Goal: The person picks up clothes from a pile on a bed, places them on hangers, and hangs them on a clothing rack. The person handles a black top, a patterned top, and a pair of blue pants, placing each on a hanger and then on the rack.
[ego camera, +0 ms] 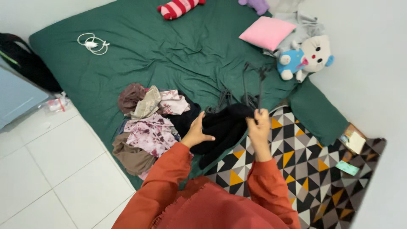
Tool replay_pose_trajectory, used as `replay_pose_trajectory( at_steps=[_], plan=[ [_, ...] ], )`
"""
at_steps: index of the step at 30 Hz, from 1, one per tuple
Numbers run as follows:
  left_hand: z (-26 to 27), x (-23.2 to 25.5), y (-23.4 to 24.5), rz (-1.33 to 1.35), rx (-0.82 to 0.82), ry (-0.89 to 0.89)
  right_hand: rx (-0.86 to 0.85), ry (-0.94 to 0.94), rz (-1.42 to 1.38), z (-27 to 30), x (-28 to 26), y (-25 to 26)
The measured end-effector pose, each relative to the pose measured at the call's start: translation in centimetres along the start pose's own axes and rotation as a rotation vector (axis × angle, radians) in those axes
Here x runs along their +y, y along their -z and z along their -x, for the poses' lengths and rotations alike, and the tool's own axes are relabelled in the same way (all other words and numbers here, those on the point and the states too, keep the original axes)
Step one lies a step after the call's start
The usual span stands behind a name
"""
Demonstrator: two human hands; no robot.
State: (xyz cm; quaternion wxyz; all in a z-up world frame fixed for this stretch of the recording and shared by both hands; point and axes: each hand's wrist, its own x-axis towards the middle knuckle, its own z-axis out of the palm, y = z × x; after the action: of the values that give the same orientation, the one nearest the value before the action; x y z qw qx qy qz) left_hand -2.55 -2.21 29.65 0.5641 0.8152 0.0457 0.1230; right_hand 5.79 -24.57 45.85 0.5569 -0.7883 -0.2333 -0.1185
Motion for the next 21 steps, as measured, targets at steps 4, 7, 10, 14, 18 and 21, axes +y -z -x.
replay_pose_trajectory(
  at_steps=[4,7,10,14,18,21],
  plan=[
    [0.4,-1.5,-3.9,-0.127,-0.163,0.249,0.055,0.097,-0.024,-1.3,-7.4,4.9],
    [1.0,-0.7,-6.2,-0.206,-0.101,0.23,0.183,-0.013,-0.217,-1.9,-11.1,6.8],
    [1.0,-0.2,-6.1,-0.249,-0.007,0.119,0.309,-0.059,-0.217,-1.5,-11.5,9.1],
    [-0.4,0.0,-0.7,-0.11,0.156,0.037,0.35,0.133,-0.154,-1.2,-7.5,13.5],
    [-5.2,3.6,6.2,-0.089,0.389,-0.268,0.429,0.026,-0.263,-0.5,-2.9,14.8],
    [-8.4,10.9,11.4,-0.062,0.482,-0.424,0.433,-0.057,-0.267,-0.6,-1.5,14.7]
  ],
)
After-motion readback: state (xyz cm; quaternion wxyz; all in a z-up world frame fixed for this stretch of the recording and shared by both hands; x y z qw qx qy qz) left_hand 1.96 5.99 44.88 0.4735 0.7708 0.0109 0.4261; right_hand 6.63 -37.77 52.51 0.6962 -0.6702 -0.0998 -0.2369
